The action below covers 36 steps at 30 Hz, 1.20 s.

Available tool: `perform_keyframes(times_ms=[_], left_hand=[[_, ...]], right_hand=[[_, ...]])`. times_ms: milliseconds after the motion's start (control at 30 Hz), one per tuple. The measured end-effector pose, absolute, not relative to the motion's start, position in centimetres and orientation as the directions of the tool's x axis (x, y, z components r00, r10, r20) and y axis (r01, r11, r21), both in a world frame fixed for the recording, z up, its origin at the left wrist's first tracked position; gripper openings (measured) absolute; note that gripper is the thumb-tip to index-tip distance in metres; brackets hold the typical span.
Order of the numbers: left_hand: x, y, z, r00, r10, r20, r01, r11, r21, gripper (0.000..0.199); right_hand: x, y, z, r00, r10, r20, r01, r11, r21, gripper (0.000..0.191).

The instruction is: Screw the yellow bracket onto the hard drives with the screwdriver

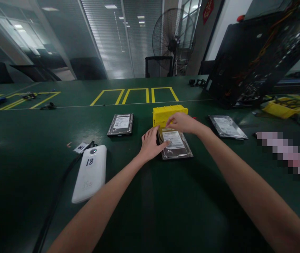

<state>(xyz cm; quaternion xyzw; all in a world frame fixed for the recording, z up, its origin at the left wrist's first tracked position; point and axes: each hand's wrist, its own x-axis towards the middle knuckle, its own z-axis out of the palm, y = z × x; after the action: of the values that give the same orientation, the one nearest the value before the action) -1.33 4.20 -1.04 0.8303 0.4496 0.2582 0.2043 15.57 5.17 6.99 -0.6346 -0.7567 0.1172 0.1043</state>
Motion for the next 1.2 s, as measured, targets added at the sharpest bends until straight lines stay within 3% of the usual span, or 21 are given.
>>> perform_keyframes(times_ms=[167,333,533,733,1200], left_hand=[[-1.5,3.6,-0.8,0.502,0.824,0.262,0.625,-0.555,0.548,0.068],[-1.6,3.0,-0.2,0.436,0.855,0.281,0.607,-0.509,0.61,0.069],[-3.0,2.6,0.5,0.386,0.895,0.222,0.51,-0.408,0.758,0.052],[-3.6,2.2,0.1,0.294,0.891,0.347,0.491,-0.452,0.745,0.012],[-3.2,2.1,0.1,0.318,0.875,0.365,0.532,-0.483,0.695,0.011]], right_hand=[[14.9,0.9,4.7,-0.326,0.916,0.234,0.908,0.372,-0.191,0.021],[14.5,-0.3,2.9,-0.334,0.892,0.306,0.91,0.39,-0.142,0.024],[14.2,-0.2,2.5,-0.38,0.867,0.322,0.891,0.437,-0.125,0.021],[14.2,-0.2,2.1,-0.35,0.881,0.317,0.923,0.383,-0.044,0.023],[14.1,-0.4,2.2,-0.342,0.868,0.361,0.913,0.397,-0.09,0.021]])
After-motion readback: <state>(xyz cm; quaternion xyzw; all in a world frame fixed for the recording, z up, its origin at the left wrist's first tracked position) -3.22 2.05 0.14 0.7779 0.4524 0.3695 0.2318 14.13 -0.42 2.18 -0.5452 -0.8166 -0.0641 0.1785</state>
